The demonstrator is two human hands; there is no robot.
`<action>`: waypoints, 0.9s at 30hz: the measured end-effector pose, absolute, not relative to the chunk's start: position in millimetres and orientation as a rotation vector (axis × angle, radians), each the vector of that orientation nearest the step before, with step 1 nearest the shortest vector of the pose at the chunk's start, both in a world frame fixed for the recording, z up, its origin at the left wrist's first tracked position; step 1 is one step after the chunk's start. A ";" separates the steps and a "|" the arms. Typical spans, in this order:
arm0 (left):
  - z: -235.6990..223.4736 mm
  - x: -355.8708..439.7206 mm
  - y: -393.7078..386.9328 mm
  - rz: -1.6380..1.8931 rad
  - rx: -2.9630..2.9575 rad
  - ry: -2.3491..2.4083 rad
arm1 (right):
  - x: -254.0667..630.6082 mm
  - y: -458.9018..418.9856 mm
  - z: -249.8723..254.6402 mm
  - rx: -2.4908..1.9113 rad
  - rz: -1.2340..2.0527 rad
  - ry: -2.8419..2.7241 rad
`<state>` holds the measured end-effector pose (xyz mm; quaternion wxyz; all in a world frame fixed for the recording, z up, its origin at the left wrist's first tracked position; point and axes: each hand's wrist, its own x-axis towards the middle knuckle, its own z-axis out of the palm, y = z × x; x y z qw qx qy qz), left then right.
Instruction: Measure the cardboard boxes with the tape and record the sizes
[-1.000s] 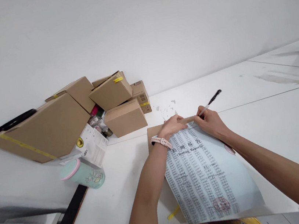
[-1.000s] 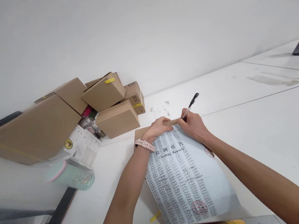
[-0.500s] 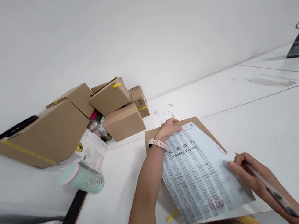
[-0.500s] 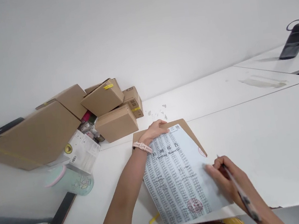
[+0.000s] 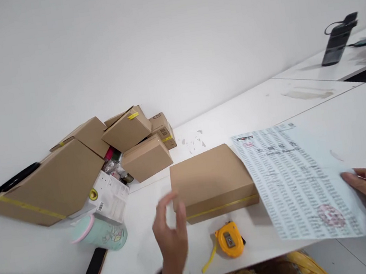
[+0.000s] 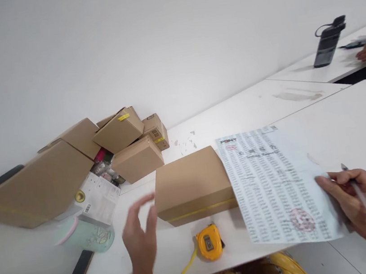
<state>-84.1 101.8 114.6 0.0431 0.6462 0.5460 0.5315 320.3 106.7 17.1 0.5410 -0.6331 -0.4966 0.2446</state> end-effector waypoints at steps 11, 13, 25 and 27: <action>-51.9 -36.1 35.7 1.134 1.791 1.778 | 392.6 127.3 -52.4 -2.117 0.062 -1.410; -53.9 -29.7 39.8 1.076 1.784 1.785 | 381.5 135.2 -48.0 -2.046 -0.161 -1.583; -53.7 -22.8 48.7 1.065 1.797 1.779 | 307.5 156.0 -42.3 -1.848 -0.167 -1.987; -47.8 -21.6 45.0 1.064 1.750 1.731 | 296.3 140.0 -32.9 -1.842 -0.104 -1.886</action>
